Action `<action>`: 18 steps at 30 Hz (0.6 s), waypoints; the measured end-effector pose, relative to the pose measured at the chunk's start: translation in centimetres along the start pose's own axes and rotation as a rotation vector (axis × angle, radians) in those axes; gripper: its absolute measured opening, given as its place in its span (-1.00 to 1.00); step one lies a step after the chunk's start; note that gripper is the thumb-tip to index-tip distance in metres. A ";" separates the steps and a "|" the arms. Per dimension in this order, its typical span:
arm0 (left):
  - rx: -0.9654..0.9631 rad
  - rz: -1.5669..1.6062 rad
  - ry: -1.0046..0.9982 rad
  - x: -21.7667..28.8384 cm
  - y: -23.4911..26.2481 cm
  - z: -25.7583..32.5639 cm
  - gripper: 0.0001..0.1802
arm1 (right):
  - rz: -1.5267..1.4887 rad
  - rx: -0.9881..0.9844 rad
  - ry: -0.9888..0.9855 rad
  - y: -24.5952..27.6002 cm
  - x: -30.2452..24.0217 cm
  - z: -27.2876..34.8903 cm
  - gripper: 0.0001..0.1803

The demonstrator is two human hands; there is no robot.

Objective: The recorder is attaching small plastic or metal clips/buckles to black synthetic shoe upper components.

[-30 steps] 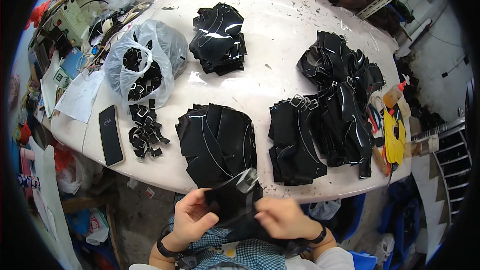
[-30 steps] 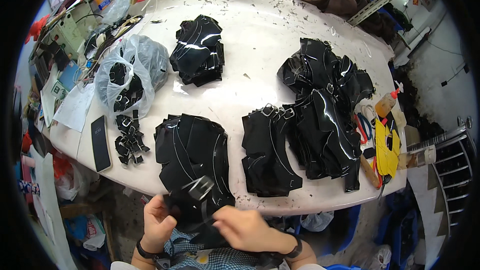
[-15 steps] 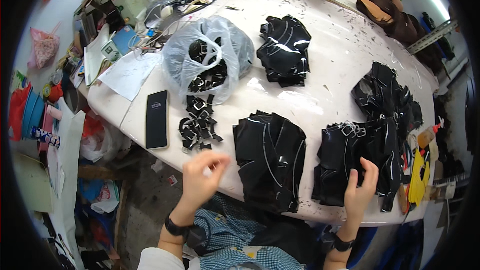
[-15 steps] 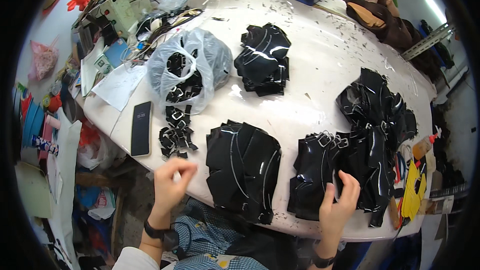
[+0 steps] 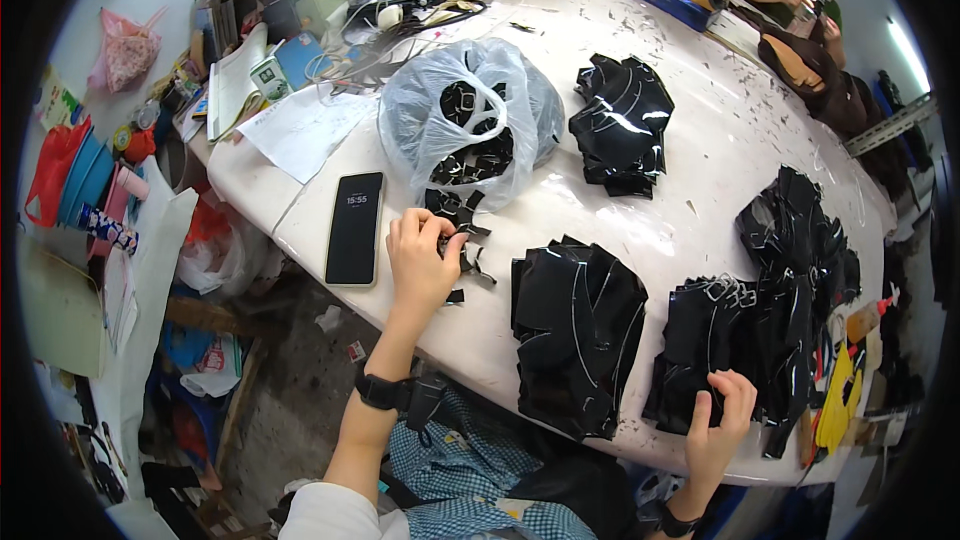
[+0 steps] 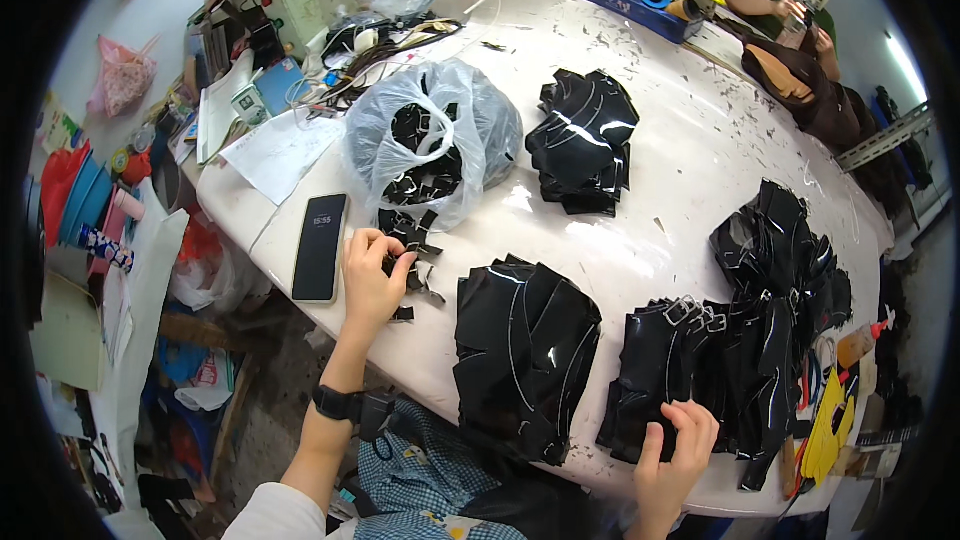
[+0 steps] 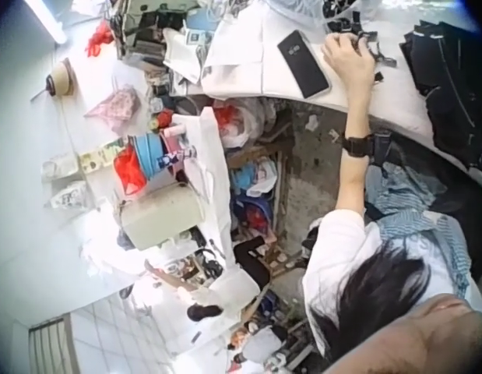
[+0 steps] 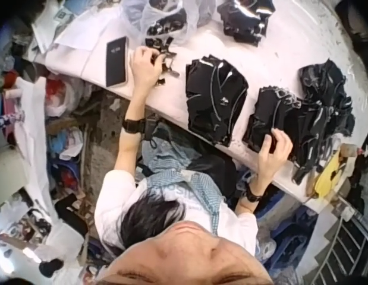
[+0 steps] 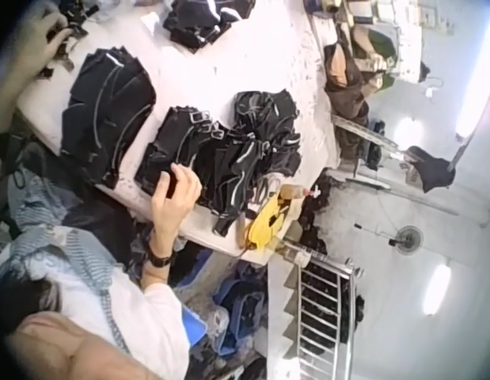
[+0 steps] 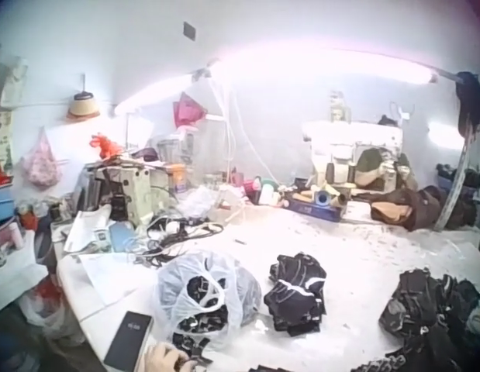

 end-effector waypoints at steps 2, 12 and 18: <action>0.032 0.027 -0.007 0.8 0.9 0.0 -0.84 | -0.010 0.004 -0.008 0.2 0.0 0.1 -0.82; -0.094 0.389 0.094 1.1 1.0 0.9 -0.94 | -0.155 -0.051 0.047 -0.3 -2.8 -0.2 -0.88; -0.017 0.167 -0.048 1.4 0.8 1.1 -0.93 | -0.207 -0.067 0.058 -0.7 -3.2 0.4 -0.88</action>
Point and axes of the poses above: each hand's wrist, its own z-axis away from the middle knuckle, its own y-axis out of the back of the hand, x = y × z, the point moved 6 cm from there along -z, towards the middle knuckle, and after that the axes turned 8 degrees about y, right-handed, at the moved point
